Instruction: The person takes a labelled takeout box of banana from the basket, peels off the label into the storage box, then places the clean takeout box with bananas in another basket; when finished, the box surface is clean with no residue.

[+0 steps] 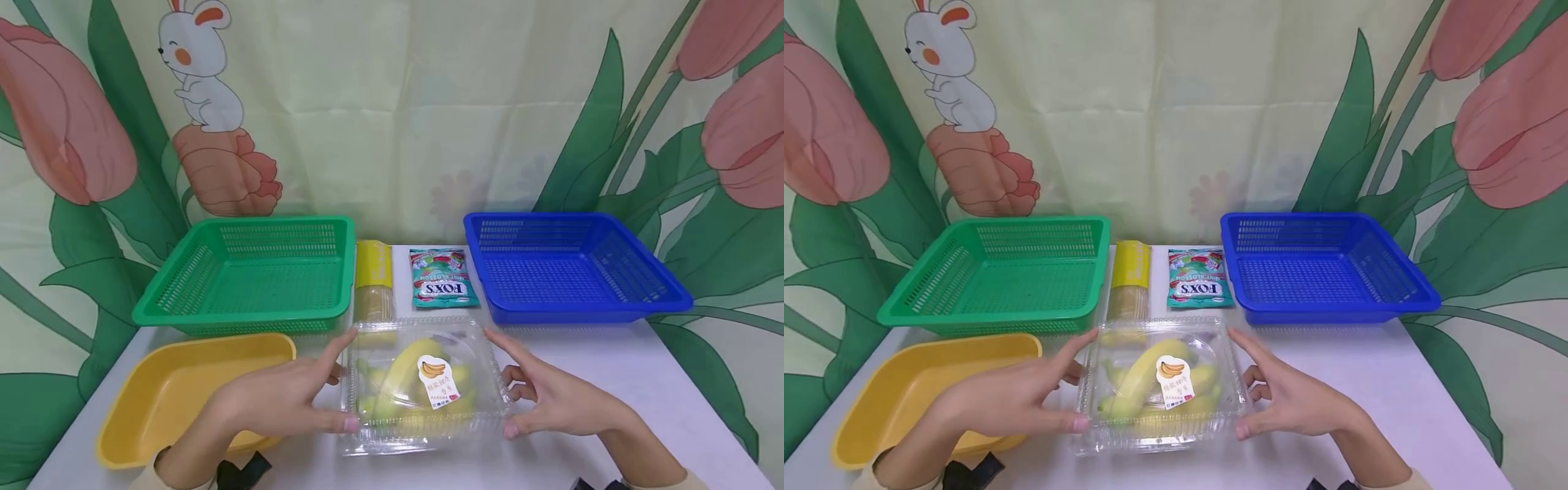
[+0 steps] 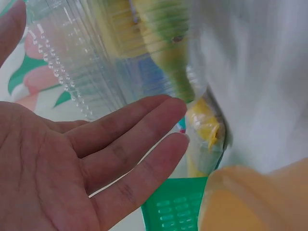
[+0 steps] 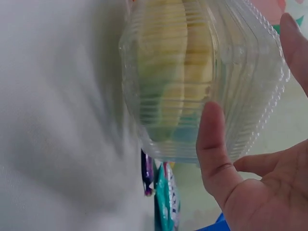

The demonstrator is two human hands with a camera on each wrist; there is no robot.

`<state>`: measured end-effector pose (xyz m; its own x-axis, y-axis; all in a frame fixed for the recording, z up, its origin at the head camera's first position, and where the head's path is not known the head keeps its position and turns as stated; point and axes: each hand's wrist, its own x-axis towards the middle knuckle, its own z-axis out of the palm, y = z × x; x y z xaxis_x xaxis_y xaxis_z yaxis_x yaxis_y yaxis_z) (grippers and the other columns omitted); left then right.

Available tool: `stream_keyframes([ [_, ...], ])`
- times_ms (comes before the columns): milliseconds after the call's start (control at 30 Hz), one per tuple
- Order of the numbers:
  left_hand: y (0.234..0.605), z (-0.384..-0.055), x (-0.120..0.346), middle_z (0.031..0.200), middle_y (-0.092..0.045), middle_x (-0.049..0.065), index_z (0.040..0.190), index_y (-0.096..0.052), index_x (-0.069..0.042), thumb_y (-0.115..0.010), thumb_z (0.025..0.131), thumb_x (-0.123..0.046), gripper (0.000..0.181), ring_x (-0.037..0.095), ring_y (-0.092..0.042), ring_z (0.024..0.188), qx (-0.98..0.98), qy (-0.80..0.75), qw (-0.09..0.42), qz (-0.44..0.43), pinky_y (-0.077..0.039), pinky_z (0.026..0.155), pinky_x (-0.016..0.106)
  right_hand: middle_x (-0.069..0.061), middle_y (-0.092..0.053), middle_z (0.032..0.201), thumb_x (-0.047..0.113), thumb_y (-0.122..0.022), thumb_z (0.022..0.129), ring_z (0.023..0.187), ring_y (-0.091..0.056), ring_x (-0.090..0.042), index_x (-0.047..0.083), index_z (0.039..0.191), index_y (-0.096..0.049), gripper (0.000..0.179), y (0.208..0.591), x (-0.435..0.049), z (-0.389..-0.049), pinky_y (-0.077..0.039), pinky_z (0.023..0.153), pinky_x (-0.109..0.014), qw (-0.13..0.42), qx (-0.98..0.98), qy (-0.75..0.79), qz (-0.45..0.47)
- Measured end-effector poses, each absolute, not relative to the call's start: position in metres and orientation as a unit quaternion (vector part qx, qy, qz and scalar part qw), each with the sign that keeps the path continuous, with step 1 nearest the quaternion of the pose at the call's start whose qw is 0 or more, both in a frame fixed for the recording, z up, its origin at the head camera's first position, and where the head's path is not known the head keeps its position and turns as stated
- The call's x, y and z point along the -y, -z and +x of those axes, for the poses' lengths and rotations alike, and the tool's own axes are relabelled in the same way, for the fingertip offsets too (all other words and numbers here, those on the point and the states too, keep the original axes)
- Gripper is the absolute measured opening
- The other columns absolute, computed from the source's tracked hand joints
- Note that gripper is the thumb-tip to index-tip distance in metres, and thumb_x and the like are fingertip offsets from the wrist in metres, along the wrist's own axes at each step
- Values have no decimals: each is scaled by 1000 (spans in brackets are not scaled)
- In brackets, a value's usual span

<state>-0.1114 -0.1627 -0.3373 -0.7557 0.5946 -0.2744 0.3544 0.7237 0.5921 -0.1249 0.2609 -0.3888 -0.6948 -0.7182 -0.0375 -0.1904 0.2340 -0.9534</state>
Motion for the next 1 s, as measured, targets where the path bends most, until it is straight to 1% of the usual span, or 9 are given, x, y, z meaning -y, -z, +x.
stream_keyframes([
  [200, 340, -112, 167, 139, -63, 6, 166, 0, -23, -69, 87, -69, 114, 21, -64, 122, -899, -264, 244, 251, -54, 97, 44, -23, -54, 125, 14, -80, 91, 107, -64, -26, 18, 166, 2, 110, 394, -257, -127, -55, 91, -30, 275, -742, 527, -308],
  [367, 347, -115, 167, 146, -59, 12, 166, 4, -21, -67, 88, -69, 116, 24, -62, 128, -896, -258, 257, 253, -51, 104, 48, -19, -60, 121, 13, -79, 91, 105, -67, -24, 22, 165, 5, 112, 397, -252, -128, -55, 91, -31, 285, -770, 495, -285],
  [433, 350, -116, 167, 150, -55, 13, 166, 5, -21, -66, 88, -70, 116, 25, -59, 132, -896, -255, 260, 254, -48, 107, 50, -24, -52, 135, 15, -79, 92, 110, -66, -28, 25, 165, 8, 114, 397, -251, -128, -56, 89, -32, 277, -785, 479, -280],
  [500, 352, -117, 166, 153, -51, 14, 166, 5, -22, -66, 88, -70, 117, 26, -57, 134, -897, -250, 260, 255, -47, 109, 51, -28, -33, 155, 17, -80, 91, 124, -60, -37, 27, 165, 10, 117, 396, -249, -128, -56, 91, -32, 250, -802, 461, -288],
  [567, 353, -118, 166, 156, -48, 14, 166, 5, -23, -66, 87, -71, 116, 26, -55, 137, -898, -250, 259, 254, -46, 110, 52, -23, -6, 168, 20, -82, 90, 138, -46, -45, 28, 165, 12, 120, 395, -246, -130, -56, 95, -33, 212, -818, 438, -306],
  [633, 353, -119, 166, 158, -46, 13, 166, 4, -24, -66, 87, -71, 116, 26, -54, 138, -899, -250, 256, 254, -45, 111, 52, -13, 14, 171, 23, -83, 88, 148, -26, -51, 28, 165, 12, 122, 394, -242, -133, -54, 100, -36, 177, -829, 414, -331],
  [767, 352, -121, 166, 161, -41, 13, 166, 3, -25, -67, 86, -70, 116, 26, -50, 141, -899, -255, 253, 252, -43, 112, 53, -7, 14, 171, 28, -83, 88, 152, -13, -49, 26, 166, 8, 120, 392, -239, -138, -52, 105, -40, 158, -840, 380, -354],
  [867, 352, -122, 165, 163, -37, 12, 166, 3, -25, -68, 86, -70, 116, 27, -47, 144, -898, -259, 256, 249, -42, 113, 53, -9, 11, 171, 29, -84, 87, 152, -11, -46, 26, 166, 8, 121, 394, -238, -139, -50, 107, -43, 173, -843, 374, -346],
  [1000, 352, -121, 165, 165, -35, 11, 166, 2, -25, -68, 86, -69, 115, 27, -44, 146, -897, -264, 258, 245, -40, 115, 54, -13, 8, 171, 28, -87, 84, 153, -12, -44, 22, 166, 8, 126, 397, -236, -141, -48, 108, -54, 181, -844, 378, -335],
])
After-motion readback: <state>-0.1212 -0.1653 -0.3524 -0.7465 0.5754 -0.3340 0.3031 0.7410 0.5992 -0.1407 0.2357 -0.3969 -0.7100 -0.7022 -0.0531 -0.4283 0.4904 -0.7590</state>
